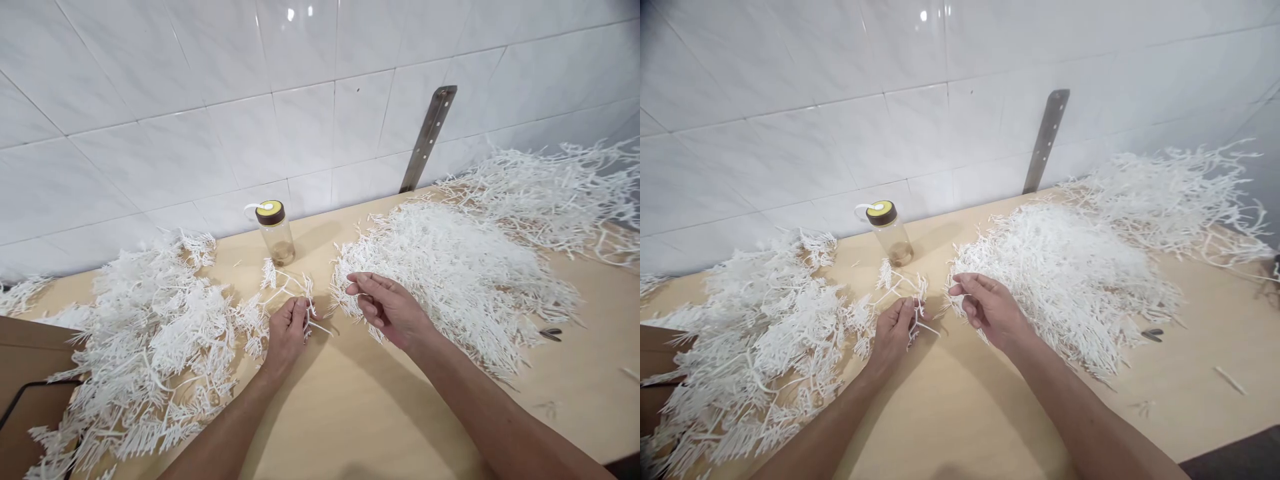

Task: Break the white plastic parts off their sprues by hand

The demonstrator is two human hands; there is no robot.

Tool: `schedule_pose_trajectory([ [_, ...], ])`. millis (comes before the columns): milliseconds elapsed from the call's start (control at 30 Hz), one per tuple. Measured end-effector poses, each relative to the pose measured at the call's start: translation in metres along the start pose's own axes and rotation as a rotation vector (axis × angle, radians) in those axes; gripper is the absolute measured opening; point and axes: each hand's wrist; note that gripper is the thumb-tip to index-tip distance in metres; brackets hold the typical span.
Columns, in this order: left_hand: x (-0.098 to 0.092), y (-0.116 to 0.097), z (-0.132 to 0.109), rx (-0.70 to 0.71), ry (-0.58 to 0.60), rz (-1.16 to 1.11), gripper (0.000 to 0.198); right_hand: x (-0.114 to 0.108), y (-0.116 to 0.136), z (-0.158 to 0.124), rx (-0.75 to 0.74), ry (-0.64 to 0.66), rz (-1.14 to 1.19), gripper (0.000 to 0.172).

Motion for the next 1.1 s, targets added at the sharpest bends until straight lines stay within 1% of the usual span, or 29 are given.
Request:
schedule_pose_trajectory([
  [67,0.0,0.0,0.0,0.013,-0.008,-0.002,0.045,0.003,-0.005,-0.003,0.0,0.058,0.009,0.027],
  [133,0.0,0.0,0.0,0.014,-0.006,-0.004,0.045,0.004,-0.008,-0.003,-0.011,0.082,0.029,0.025],
  [233,0.0,0.001,0.0,0.005,0.003,-0.02,0.045,0.003,-0.007,-0.002,-0.042,0.059,0.029,0.025],
  [300,0.0,0.002,0.0,0.003,-0.003,-0.021,0.045,0.003,-0.008,-0.001,-0.047,0.046,-0.047,0.028],
  [367,0.0,0.002,0.0,0.007,-0.015,-0.004,0.045,0.005,-0.011,-0.002,-0.04,0.058,-0.241,0.032],
  [433,0.0,0.002,-0.001,0.009,-0.028,0.007,0.045,0.007,-0.017,-0.004,-0.073,0.078,-0.53,0.034],
  [533,0.0,0.003,0.0,0.0,-0.036,-0.016,0.042,0.011,-0.027,-0.008,-0.217,0.137,-0.935,0.027],
  [600,0.0,0.004,0.0,-0.007,-0.034,-0.034,0.042,0.013,-0.033,-0.01,-0.286,0.206,-1.091,0.021],
  [633,0.0,0.004,0.0,-0.011,-0.031,-0.038,0.042,0.014,-0.035,-0.01,-0.296,0.238,-1.136,0.02],
  [700,-0.001,0.005,0.0,-0.014,-0.029,-0.029,0.043,0.015,-0.037,-0.011,-0.293,0.268,-1.181,0.02],
  [867,-0.001,0.006,0.001,0.003,-0.034,-0.006,0.043,0.016,-0.035,-0.012,-0.264,0.277,-1.212,0.02],
  [967,-0.001,0.006,0.001,-0.007,-0.045,-0.03,0.043,0.014,-0.032,-0.01,-0.267,0.275,-1.196,0.018],
  [1033,-0.001,0.006,0.002,-0.008,-0.061,-0.048,0.044,0.013,-0.028,-0.008,-0.267,0.243,-1.17,0.019],
  [1100,-0.001,0.007,0.004,0.004,-0.078,-0.051,0.045,0.012,-0.022,-0.007,-0.276,0.164,-1.123,0.02],
])
Point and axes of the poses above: each hand's wrist, its own z-axis towards the middle knuckle, its own x-axis out of the palm, y = z × x
